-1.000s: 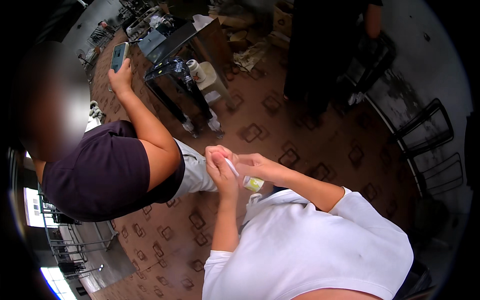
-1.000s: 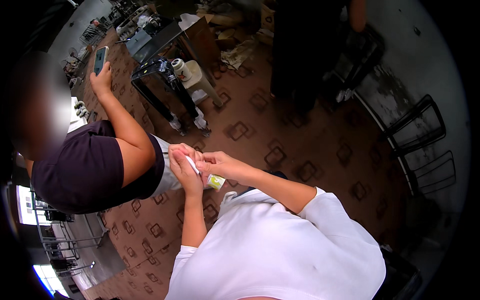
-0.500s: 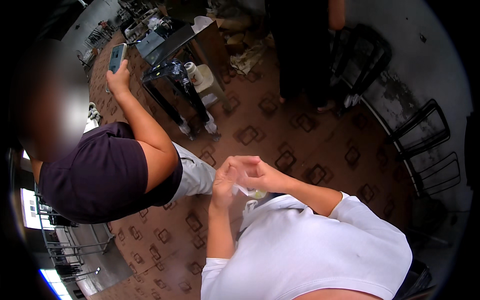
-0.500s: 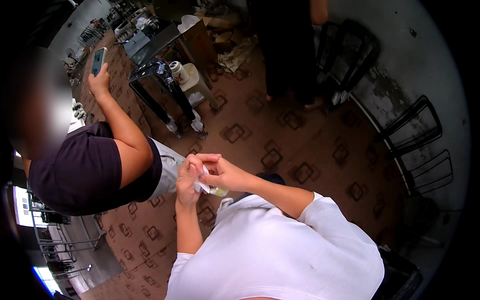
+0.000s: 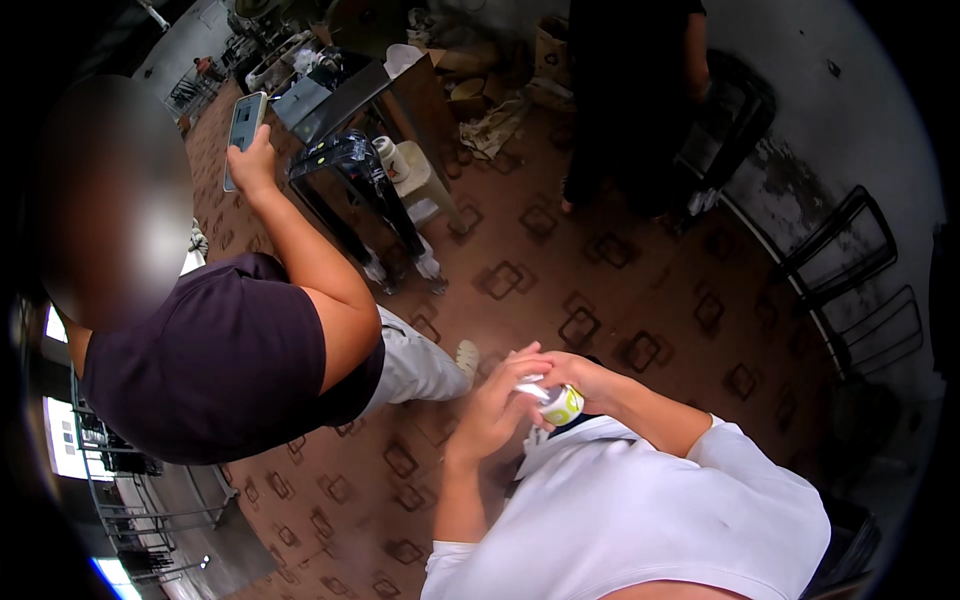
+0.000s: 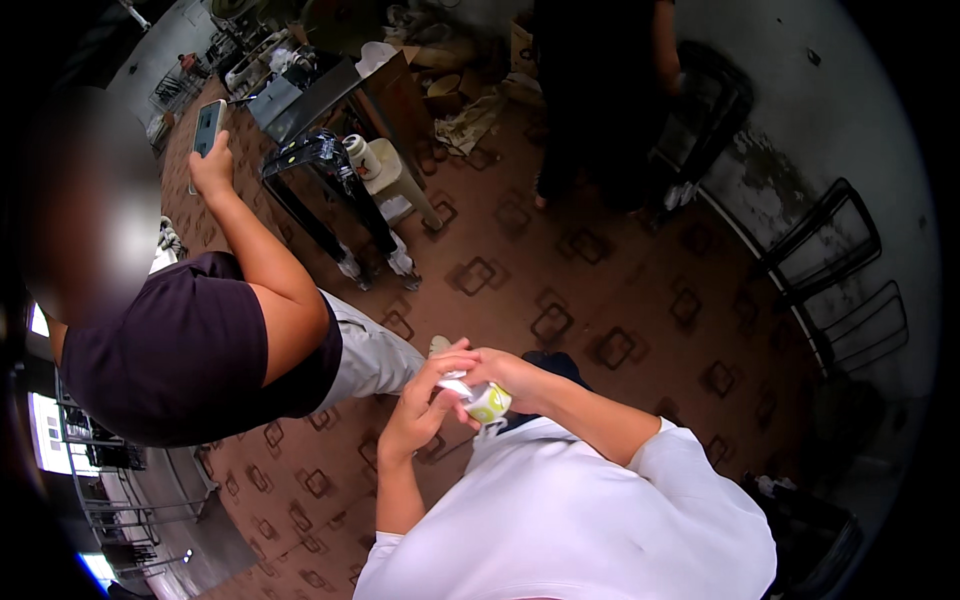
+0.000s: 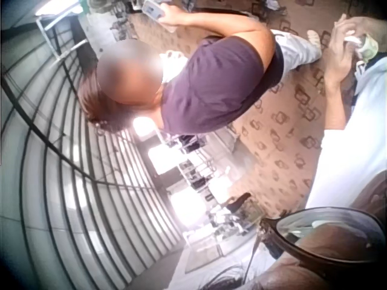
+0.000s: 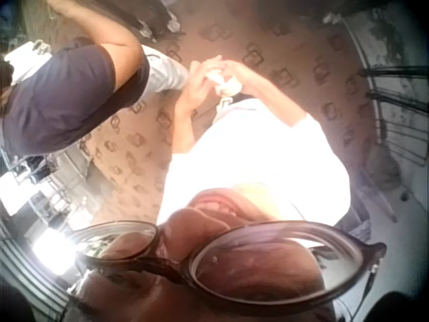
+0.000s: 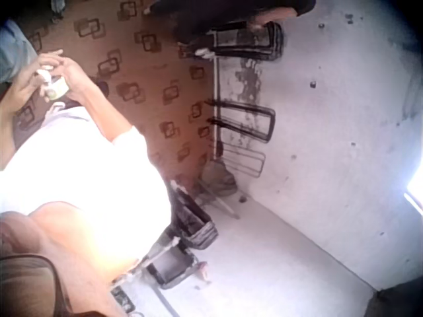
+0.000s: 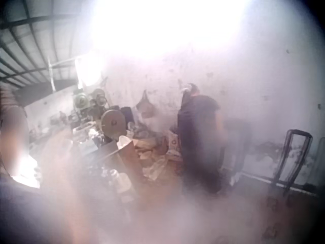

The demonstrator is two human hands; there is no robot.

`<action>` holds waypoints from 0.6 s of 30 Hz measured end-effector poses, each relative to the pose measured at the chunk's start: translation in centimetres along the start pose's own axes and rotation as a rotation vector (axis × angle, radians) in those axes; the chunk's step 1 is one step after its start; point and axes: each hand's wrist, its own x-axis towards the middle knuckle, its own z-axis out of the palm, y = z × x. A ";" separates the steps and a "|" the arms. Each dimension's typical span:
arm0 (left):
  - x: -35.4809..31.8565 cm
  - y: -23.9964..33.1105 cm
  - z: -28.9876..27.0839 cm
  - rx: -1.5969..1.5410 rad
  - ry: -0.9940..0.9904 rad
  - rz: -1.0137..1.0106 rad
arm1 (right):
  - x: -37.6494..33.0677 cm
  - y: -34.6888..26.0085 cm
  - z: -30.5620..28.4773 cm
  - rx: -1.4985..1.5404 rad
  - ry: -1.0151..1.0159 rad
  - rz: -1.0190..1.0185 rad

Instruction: The person applies small yellow circular stickers to stacks of black plastic-wrapped items in a warehouse setting. They peel stickers from a roll and place them on the top of the stacks, moving between different piles of wrapped goods.

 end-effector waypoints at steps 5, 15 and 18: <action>0.5 -1.9 0.7 -0.181 0.198 -0.048 | -0.2 -1.0 -0.6 -0.092 -0.040 -0.010; 10.2 -3.7 0.9 0.026 0.513 -0.053 | 3.6 -8.2 -5.8 -0.449 0.067 -0.149; 13.9 -3.6 0.3 0.182 0.265 -0.030 | 4.3 -11.1 -10.0 -0.176 0.103 -0.102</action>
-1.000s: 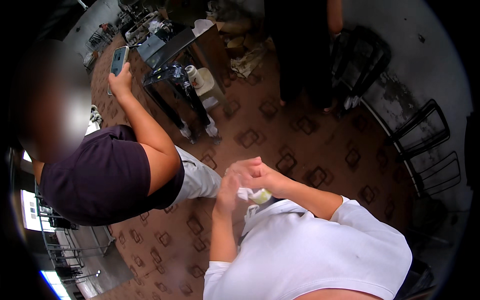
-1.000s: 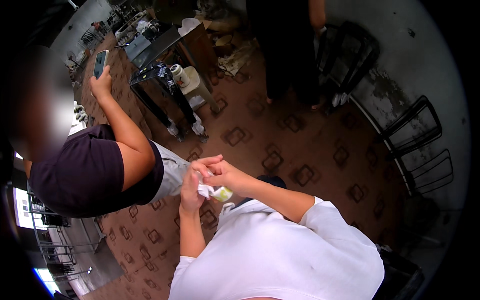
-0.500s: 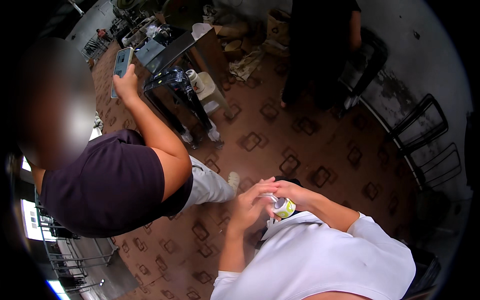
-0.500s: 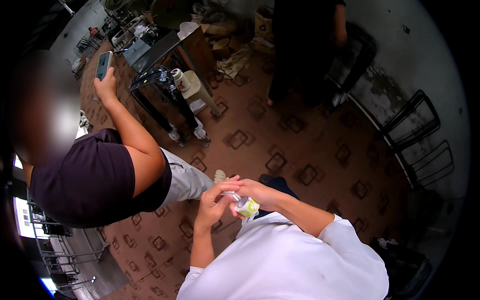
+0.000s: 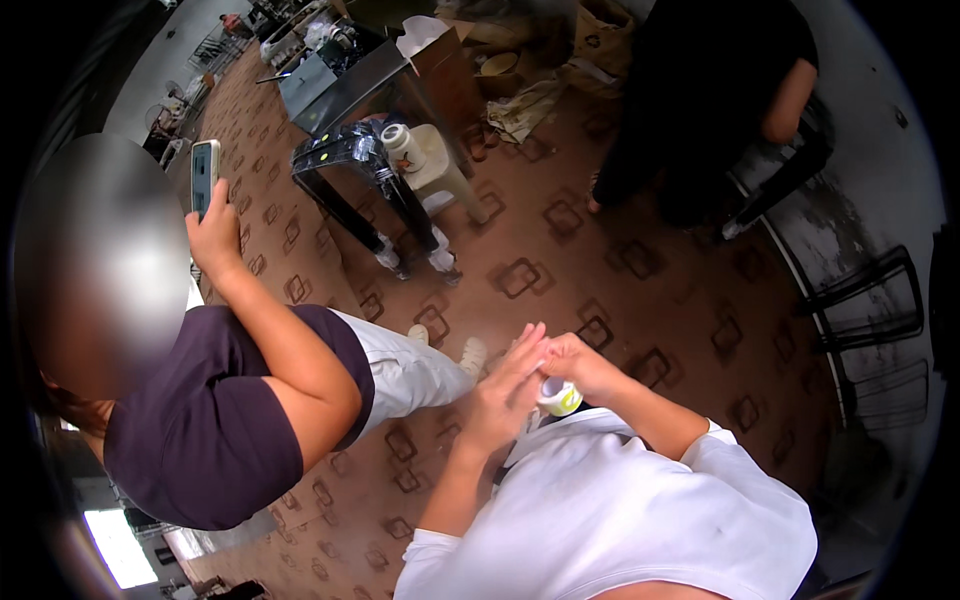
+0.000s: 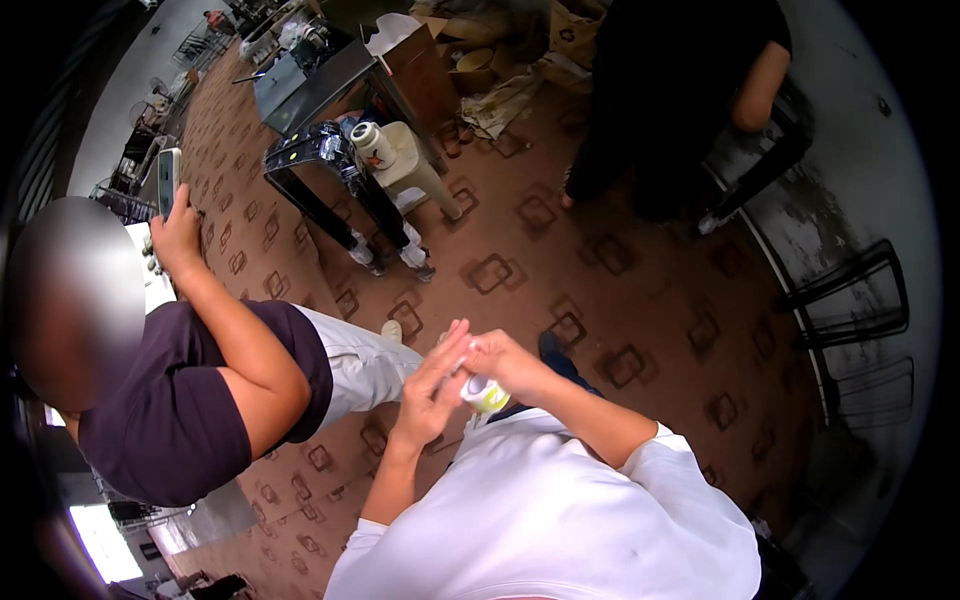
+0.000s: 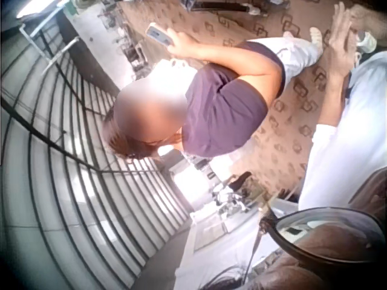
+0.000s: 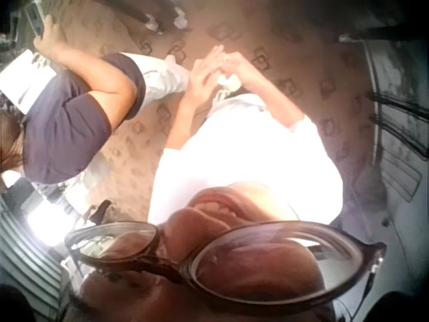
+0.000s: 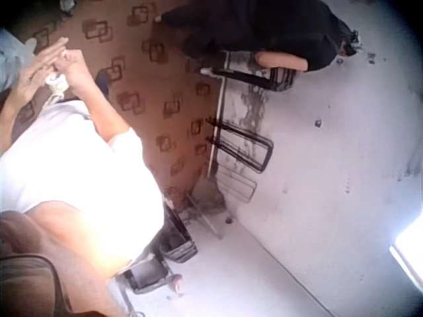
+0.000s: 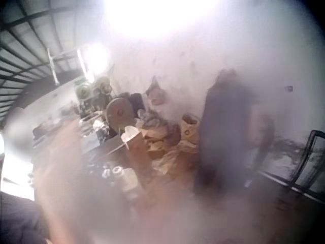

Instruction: The person applies small yellow circular stickers to stacks of black plastic-wrapped items in a warehouse setting. They peel stickers from a roll and place them on the top of the stacks, moving between different piles of wrapped goods.

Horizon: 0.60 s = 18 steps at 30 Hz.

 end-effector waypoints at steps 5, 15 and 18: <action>4.5 -2.5 0.1 -0.093 -0.268 -0.049 | 1.2 -4.3 -4.4 0.155 -0.168 0.205; 9.0 -1.3 2.3 -0.477 -0.152 -0.413 | 2.1 -7.5 -6.9 -0.027 -0.277 0.058; 8.7 -1.7 3.5 -0.431 0.137 -0.400 | 2.7 -7.2 -6.5 -0.078 -0.232 0.033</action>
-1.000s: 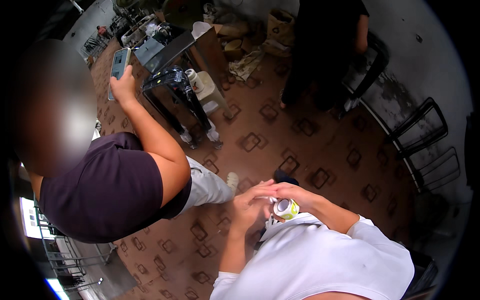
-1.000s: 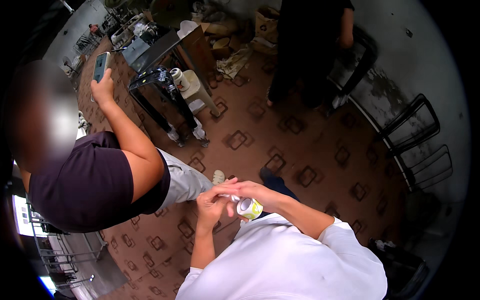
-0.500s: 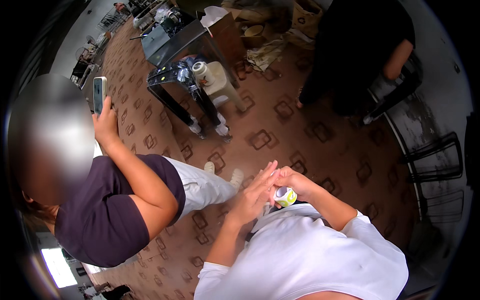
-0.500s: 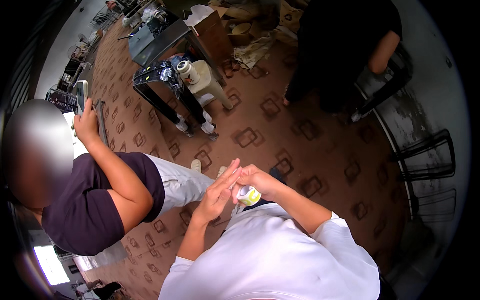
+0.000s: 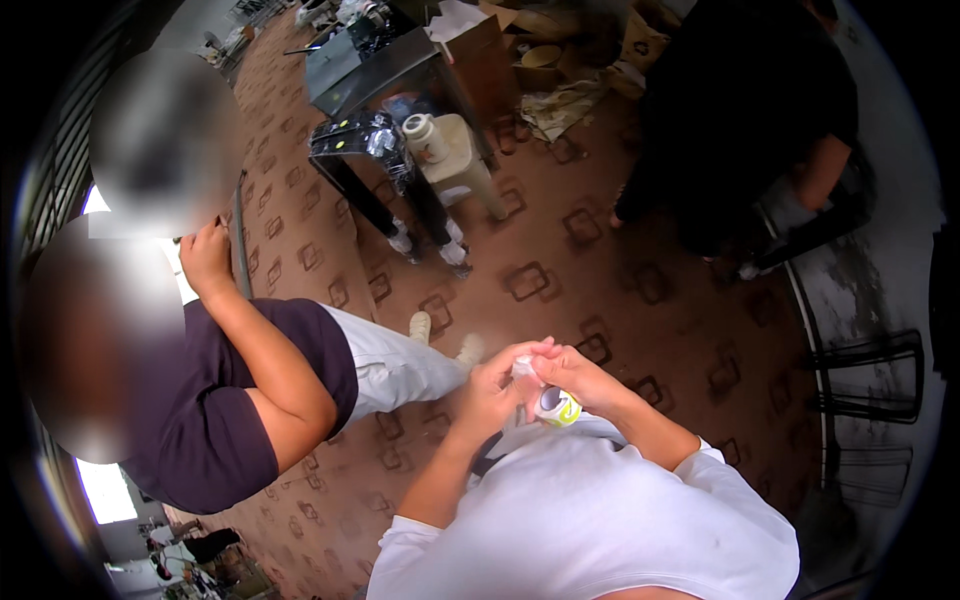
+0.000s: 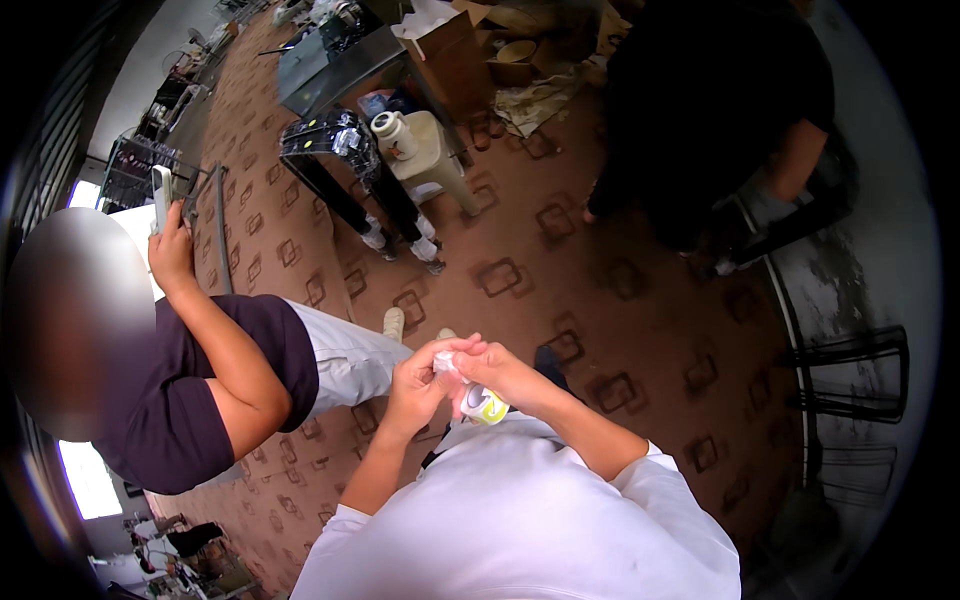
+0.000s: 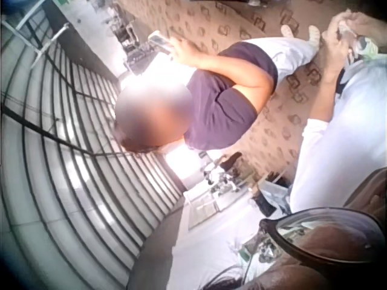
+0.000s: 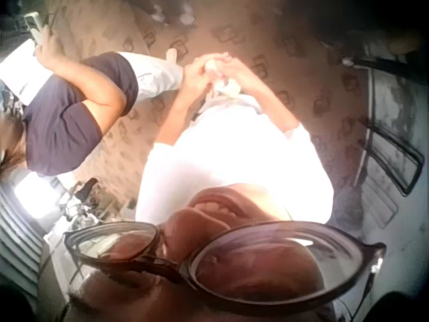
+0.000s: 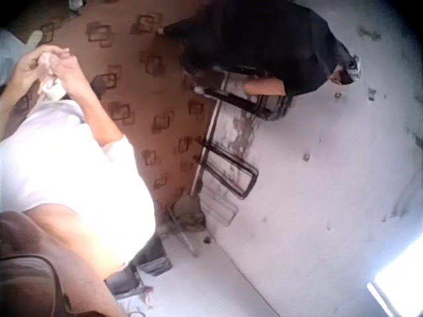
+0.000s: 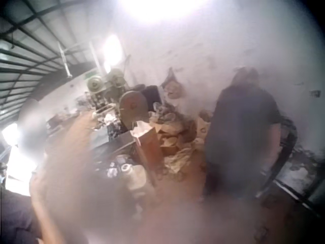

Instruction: The person applies small yellow circular stickers to stacks of black plastic-wrapped items in a warehouse setting. They peel stickers from a roll and place them on the top of the stacks, moving between different piles of wrapped goods.

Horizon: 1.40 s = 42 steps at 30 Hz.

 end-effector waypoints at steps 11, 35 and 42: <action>-8.3 0.2 -4.2 0.920 0.460 0.308 | 3.6 5.3 6.6 -0.063 -0.107 0.210; -54.9 -4.7 -17.9 -0.191 0.928 0.304 | 9.5 34.0 42.4 -0.241 -0.938 0.669; -59.6 -5.3 -21.2 -0.228 1.133 0.402 | 14.3 40.1 48.4 0.008 -1.067 1.130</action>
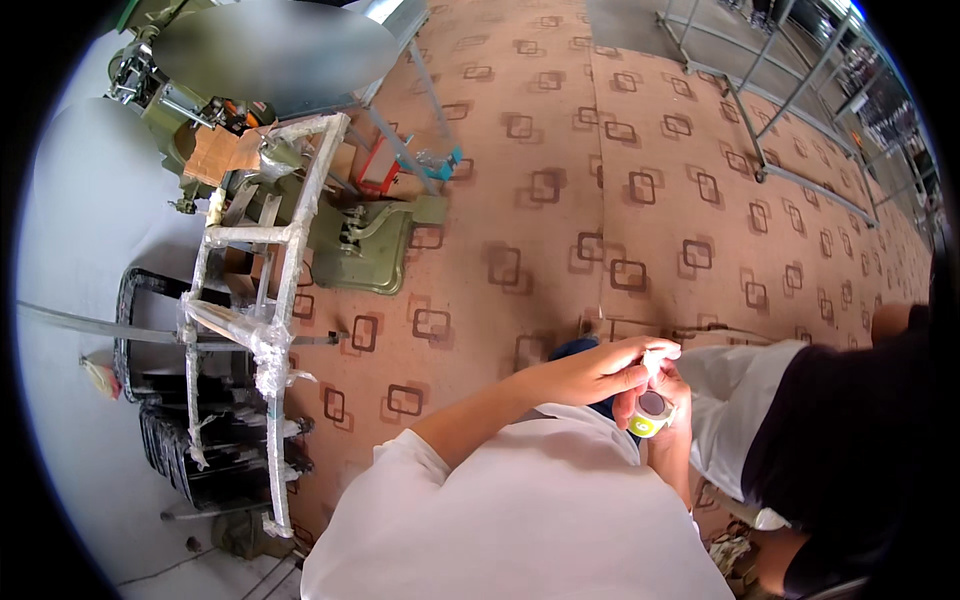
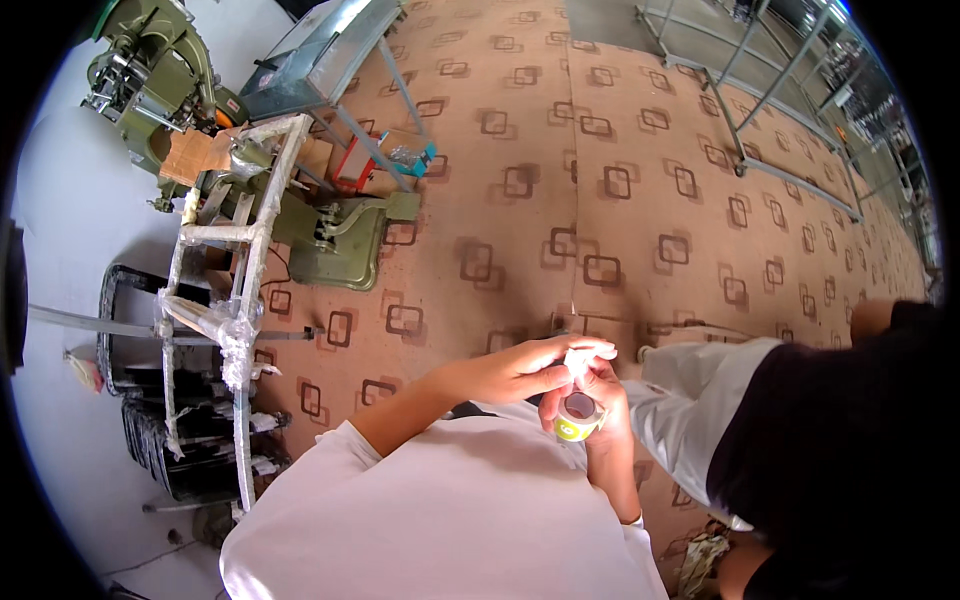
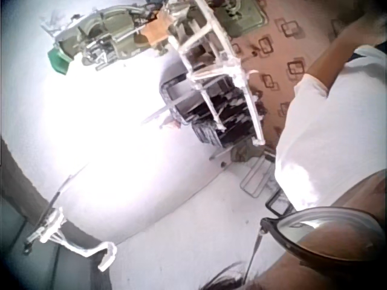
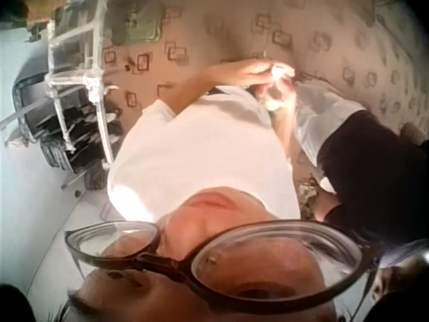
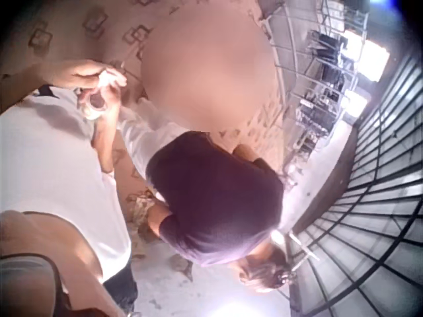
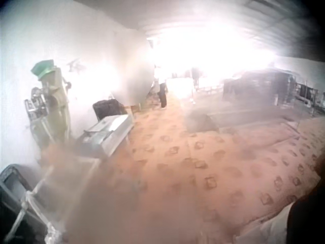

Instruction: The person applies small yellow circular stickers to stacks of black plastic-wrapped items in a warehouse setting. They peel stickers from a roll and place them on the top of the stacks, moving between different piles of wrapped goods.

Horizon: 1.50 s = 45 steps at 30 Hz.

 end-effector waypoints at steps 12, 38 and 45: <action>17.1 1.3 -7.0 0.035 0.430 0.079 | 11.0 -10.1 -6.7 -0.254 0.390 -0.116; 61.9 4.0 -26.0 -0.222 -0.360 -0.456 | 30.7 -37.4 -21.6 -0.558 1.473 -0.716; 71.8 1.9 -22.2 0.171 -0.767 -0.135 | 28.3 -42.9 -28.5 -0.178 1.567 -0.781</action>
